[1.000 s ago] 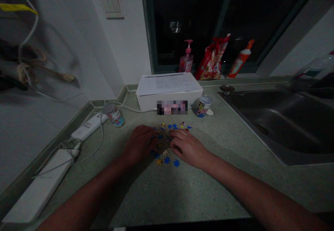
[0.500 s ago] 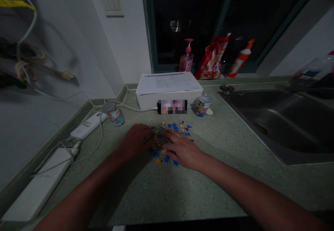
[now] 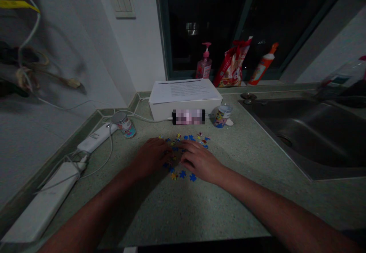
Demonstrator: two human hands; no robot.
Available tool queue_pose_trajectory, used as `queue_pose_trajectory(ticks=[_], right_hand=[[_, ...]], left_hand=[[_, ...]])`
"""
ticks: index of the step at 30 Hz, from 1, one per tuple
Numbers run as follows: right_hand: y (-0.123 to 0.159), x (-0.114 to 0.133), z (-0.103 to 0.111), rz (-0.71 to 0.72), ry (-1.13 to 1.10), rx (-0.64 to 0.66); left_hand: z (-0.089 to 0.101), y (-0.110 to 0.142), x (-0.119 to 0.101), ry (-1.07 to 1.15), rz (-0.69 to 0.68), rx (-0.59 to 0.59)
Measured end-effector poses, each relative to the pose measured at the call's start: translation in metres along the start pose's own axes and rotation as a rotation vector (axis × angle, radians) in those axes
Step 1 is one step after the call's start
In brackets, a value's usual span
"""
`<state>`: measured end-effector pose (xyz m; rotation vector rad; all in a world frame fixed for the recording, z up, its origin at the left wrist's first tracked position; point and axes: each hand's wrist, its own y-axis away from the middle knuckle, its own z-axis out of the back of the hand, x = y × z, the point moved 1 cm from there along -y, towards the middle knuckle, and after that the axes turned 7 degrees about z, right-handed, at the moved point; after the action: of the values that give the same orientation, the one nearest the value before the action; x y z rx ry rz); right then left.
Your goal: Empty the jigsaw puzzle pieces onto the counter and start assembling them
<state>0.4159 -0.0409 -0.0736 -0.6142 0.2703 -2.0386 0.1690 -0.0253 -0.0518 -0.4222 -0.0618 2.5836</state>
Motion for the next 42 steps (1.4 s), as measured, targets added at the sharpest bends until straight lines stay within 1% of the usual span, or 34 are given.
queue_pose_trajectory(ticks=[4,7,10,15,18,20,23,27,30,32,34,36,38,40,42], right_hand=[[0.004,0.000,0.007,0.021,-0.007,0.005],[0.007,-0.004,0.014,-0.007,0.005,-0.014],[0.010,-0.013,0.021,-0.047,0.050,-0.055],[0.012,-0.026,0.028,-0.109,0.122,-0.116],[0.013,-0.028,0.028,-0.136,0.143,-0.130],[0.012,-0.027,0.026,-0.138,0.137,-0.133],[0.011,-0.025,0.024,-0.137,0.114,-0.134],[0.010,-0.023,0.023,-0.147,0.103,-0.112],[0.011,-0.025,0.023,-0.148,0.105,-0.109],[0.011,-0.027,0.024,-0.151,0.113,-0.120],[0.012,-0.029,0.025,-0.157,0.131,-0.132],[0.014,-0.032,0.026,-0.167,0.150,-0.140],[0.015,-0.035,0.027,-0.177,0.166,-0.149],[0.016,-0.037,0.029,-0.185,0.179,-0.156],[0.017,-0.039,0.031,-0.195,0.192,-0.158]], left_hand=[[0.006,0.001,-0.003,-0.005,-0.063,0.116],[0.009,0.003,-0.005,0.009,-0.083,0.175],[0.010,0.003,-0.006,0.016,-0.077,0.213],[0.011,0.003,-0.006,0.020,-0.097,0.240],[0.011,0.002,-0.008,0.037,-0.078,0.217],[0.008,0.002,-0.010,0.049,-0.062,0.172],[-0.001,0.001,-0.012,0.090,-0.060,0.097],[-0.017,-0.001,-0.016,0.147,-0.095,0.025],[-0.021,-0.003,-0.013,0.132,-0.109,-0.007],[-0.015,-0.004,-0.008,0.105,-0.051,-0.028],[-0.001,-0.004,0.001,0.069,0.091,-0.060],[0.013,-0.003,0.010,0.044,0.208,-0.036],[0.024,-0.001,0.014,0.013,0.283,-0.001],[0.027,0.002,0.013,0.005,0.275,0.070],[0.023,0.005,0.007,0.010,0.206,0.147]])
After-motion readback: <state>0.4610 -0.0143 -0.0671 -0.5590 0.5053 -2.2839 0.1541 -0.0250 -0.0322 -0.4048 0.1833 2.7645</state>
